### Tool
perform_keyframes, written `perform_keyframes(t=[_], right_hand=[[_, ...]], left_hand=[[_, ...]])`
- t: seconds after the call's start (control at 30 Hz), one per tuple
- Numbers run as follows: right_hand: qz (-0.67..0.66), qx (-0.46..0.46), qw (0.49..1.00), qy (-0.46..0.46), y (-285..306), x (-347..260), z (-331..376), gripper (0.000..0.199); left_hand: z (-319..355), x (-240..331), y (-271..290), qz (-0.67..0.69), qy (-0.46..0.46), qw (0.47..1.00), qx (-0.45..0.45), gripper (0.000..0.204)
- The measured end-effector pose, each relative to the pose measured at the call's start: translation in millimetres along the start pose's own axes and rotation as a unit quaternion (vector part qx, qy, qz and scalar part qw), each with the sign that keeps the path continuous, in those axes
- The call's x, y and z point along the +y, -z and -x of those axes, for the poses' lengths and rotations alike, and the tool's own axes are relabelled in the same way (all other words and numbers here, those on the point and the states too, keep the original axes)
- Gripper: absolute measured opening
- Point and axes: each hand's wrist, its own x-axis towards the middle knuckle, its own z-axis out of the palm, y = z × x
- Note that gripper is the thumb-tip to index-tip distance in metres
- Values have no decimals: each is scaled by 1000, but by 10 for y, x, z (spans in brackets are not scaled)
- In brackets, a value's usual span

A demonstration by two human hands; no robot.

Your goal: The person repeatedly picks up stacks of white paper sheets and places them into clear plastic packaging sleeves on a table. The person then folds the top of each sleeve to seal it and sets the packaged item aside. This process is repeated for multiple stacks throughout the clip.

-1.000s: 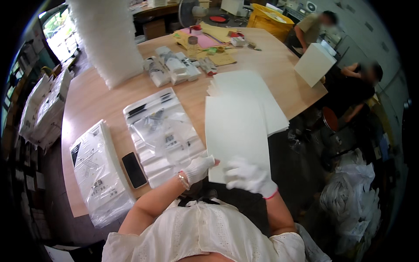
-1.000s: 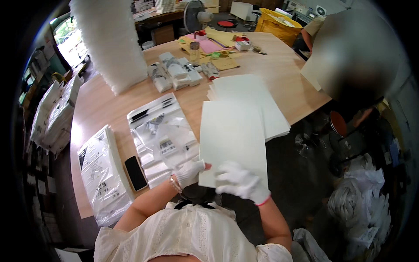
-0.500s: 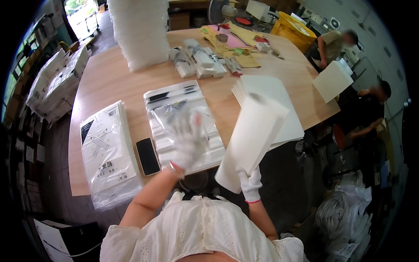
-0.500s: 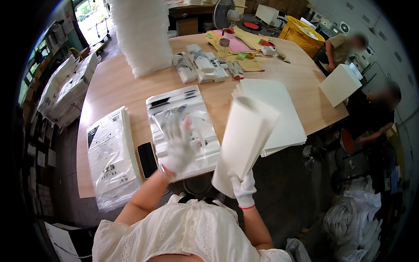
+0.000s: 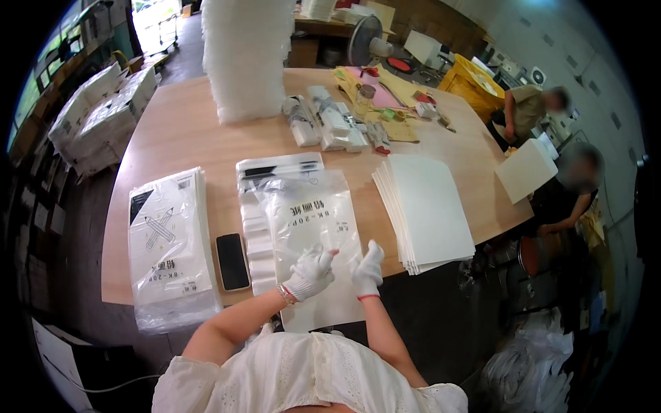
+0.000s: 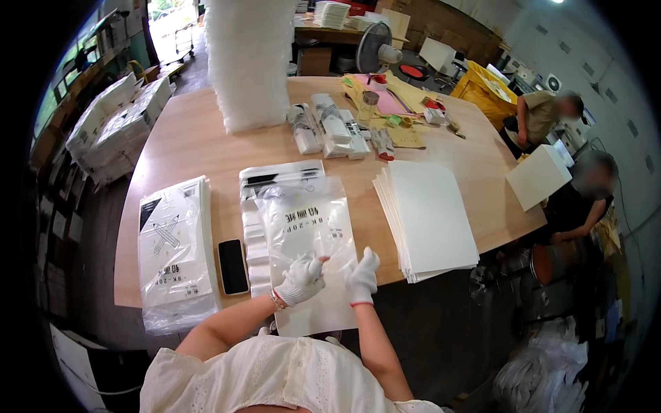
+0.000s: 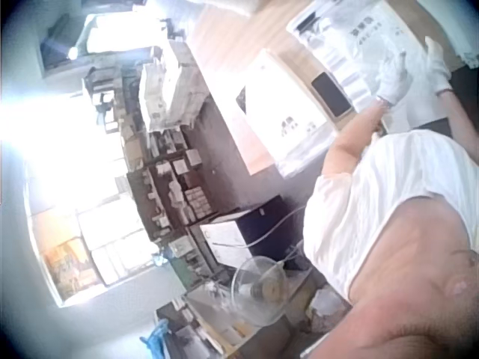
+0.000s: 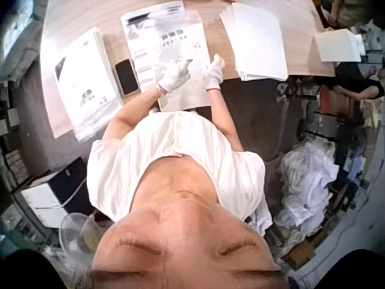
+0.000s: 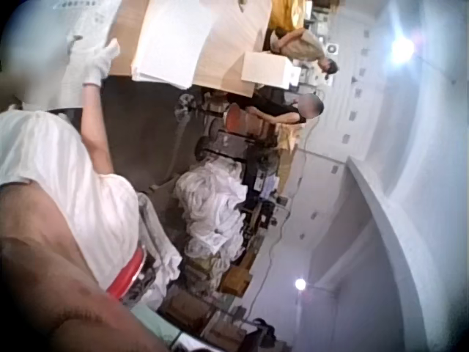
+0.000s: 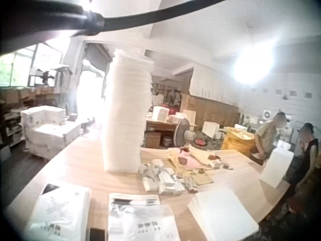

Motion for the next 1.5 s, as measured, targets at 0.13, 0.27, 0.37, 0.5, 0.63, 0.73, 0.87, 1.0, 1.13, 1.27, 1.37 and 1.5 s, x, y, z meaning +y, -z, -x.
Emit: perform_keyframes(t=[0.13,0.27,0.37,0.5,0.63,0.73,0.87,1.0,1.13,1.27,1.37,1.5], right_hand=[[91,-49,993,64,-287,413,-640,50],[108,-165,977,85,-242,268,-734,57],[100,-194,972,85,46,292,-389,68],[-32,-204,964,166,244,696,252,69],[-101,-235,932,257,637,966,1087,60],[-5,-198,919,342,620,1012,1289,55],[-6,-136,974,179,559,993,994,49],[-120,-378,909,132,936,1312,1236,49],[-538,-207,752,-321,272,1203,1063,44],[-544,-265,792,-79,-226,615,1013,35],[-599,-350,720,14,-329,-354,936,34],[-441,-424,754,238,-757,-1307,1064,29]], left_hand=[[35,-175,0,-204,-293,929,93,36],[336,-1250,-487,-144,76,948,272,35],[559,-1052,-338,-77,140,944,288,34],[1197,-296,-19,-18,320,943,85,37],[1915,154,-39,335,520,786,4,36],[1797,414,239,293,269,917,16,33],[1714,348,183,180,354,912,100,17],[2011,338,159,163,247,948,119,14],[1552,494,301,231,176,946,143,17],[1321,746,985,160,63,954,247,13],[1747,581,1160,428,159,763,457,16],[2016,-162,1657,323,120,655,673,12]])
